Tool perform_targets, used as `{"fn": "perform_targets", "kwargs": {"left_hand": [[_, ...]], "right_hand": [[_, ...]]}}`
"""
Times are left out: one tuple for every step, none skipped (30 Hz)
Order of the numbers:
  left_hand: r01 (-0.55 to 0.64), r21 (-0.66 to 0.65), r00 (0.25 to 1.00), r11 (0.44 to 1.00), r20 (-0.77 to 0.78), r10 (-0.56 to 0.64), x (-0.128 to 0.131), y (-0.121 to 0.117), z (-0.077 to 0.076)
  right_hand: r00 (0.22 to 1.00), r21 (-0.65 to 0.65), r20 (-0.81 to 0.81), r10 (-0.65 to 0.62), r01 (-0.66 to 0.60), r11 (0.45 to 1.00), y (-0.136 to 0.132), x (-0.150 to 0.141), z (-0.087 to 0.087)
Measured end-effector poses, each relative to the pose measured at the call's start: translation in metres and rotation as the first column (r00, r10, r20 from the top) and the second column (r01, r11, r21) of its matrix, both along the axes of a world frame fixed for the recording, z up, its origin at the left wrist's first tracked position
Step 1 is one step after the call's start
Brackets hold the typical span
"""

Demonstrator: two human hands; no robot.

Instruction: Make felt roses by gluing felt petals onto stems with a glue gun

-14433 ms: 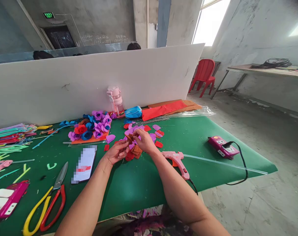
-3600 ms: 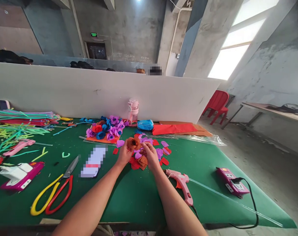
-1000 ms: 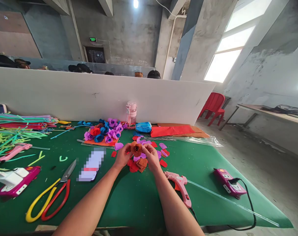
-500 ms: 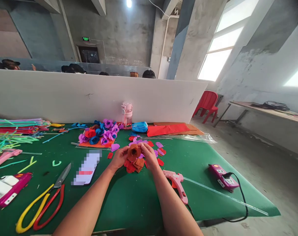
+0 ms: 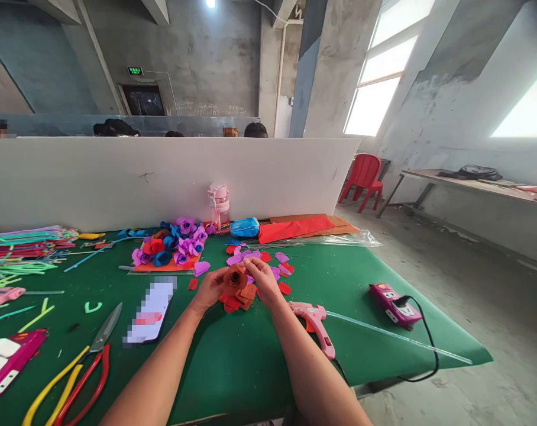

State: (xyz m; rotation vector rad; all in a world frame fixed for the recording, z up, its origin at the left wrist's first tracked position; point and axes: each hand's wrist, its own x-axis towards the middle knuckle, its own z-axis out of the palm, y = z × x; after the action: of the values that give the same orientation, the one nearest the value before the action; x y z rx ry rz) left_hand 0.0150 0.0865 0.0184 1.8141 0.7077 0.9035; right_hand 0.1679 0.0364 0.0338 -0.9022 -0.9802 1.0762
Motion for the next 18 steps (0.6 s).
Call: {"fn": "perform_targets", "kwargs": {"left_hand": [[-0.002, 0.01, 1.0, 1.0, -0.009, 0.002, 0.0, -0.0003, 0.0007], [-0.008, 0.022, 1.0, 1.0, -0.019, 0.009, -0.0001, -0.0006, 0.0012], [-0.014, 0.029, 1.0, 0.999, -0.027, 0.015, -0.0002, -0.0009, 0.0017], [-0.016, 0.033, 0.999, 0.999, -0.032, 0.017, -0.0003, -0.0013, 0.0022], [-0.01, 0.032, 0.999, 0.999, -0.033, 0.011, -0.0004, -0.0017, 0.0027], [0.001, 0.03, 1.0, 1.0, -0.031, 0.0, -0.0005, -0.0021, 0.0032], [0.014, 0.029, 1.0, 0.999, -0.028, -0.013, -0.0007, -0.0026, 0.0036], [0.025, 0.031, 0.999, 0.999, -0.026, -0.024, -0.0008, -0.0029, 0.0038], [0.034, 0.034, 0.999, 0.999, -0.024, -0.033, -0.001, -0.0031, 0.0039], [0.041, 0.038, 0.999, 0.998, -0.024, -0.04, -0.0011, -0.0032, 0.0036], [0.046, 0.041, 0.999, 0.998, -0.024, -0.045, -0.0013, -0.003, 0.0031], [0.051, 0.044, 0.998, 0.998, -0.026, -0.049, -0.0015, -0.0027, 0.0024], [0.054, 0.046, 0.998, 0.997, -0.026, -0.053, -0.0017, -0.0023, 0.0016], [0.057, 0.047, 0.998, 0.997, -0.028, -0.055, -0.0017, -0.002, 0.0009], [0.057, 0.047, 0.998, 0.997, -0.028, -0.055, -0.0017, -0.0019, 0.0006], [0.054, 0.046, 0.998, 0.997, -0.026, -0.053, -0.0015, -0.002, 0.0007], [0.049, 0.046, 0.999, 0.998, -0.022, -0.048, -0.0013, -0.0023, 0.0013], [0.044, 0.047, 0.999, 0.998, -0.019, -0.043, -0.0011, -0.0028, 0.0021]], "right_hand": [[1.0, -0.003, 0.011, 0.009, -0.009, 1.0, -0.0001, -0.0003, 0.0001], [1.0, -0.004, 0.019, 0.013, -0.013, 1.0, -0.0001, -0.0006, 0.0003], [1.0, -0.004, 0.021, 0.01, -0.01, 1.0, -0.0001, -0.001, 0.0006], [1.0, -0.003, 0.015, 0.0, 0.0, 1.0, 0.0, -0.0013, 0.0009], [1.0, -0.006, 0.004, -0.012, 0.013, 1.0, 0.0, -0.0016, 0.0013], [1.0, -0.013, -0.005, -0.025, 0.024, 1.0, -0.0002, -0.0018, 0.0017], [0.999, -0.021, -0.009, -0.03, 0.03, 0.999, -0.0004, -0.0019, 0.0021], [1.0, -0.029, -0.009, -0.026, 0.026, 0.999, -0.0009, -0.002, 0.0024], [1.0, -0.035, -0.005, -0.014, 0.014, 0.999, -0.0014, -0.0021, 0.0026], [1.0, -0.037, 0.0, 0.005, -0.005, 0.999, -0.002, -0.0022, 0.0027], [1.0, -0.036, 0.002, 0.026, -0.026, 0.999, -0.0024, -0.0023, 0.0026], [0.999, -0.035, -0.004, 0.042, -0.042, 0.998, -0.0028, -0.0025, 0.0023], [0.999, -0.036, -0.017, 0.051, -0.051, 0.998, -0.0028, -0.0026, 0.0018], [0.998, -0.038, -0.033, 0.053, -0.054, 0.998, -0.0027, -0.0028, 0.0012], [0.998, -0.04, -0.046, 0.049, -0.051, 0.998, -0.0024, -0.0029, 0.0005], [0.998, -0.039, -0.057, 0.041, -0.043, 0.998, -0.0019, -0.0031, -0.0002], [0.998, -0.036, -0.064, 0.03, -0.033, 0.999, -0.0014, -0.0033, -0.0008], [0.998, -0.031, -0.067, 0.017, -0.02, 0.999, -0.001, -0.0035, -0.0012]]}}
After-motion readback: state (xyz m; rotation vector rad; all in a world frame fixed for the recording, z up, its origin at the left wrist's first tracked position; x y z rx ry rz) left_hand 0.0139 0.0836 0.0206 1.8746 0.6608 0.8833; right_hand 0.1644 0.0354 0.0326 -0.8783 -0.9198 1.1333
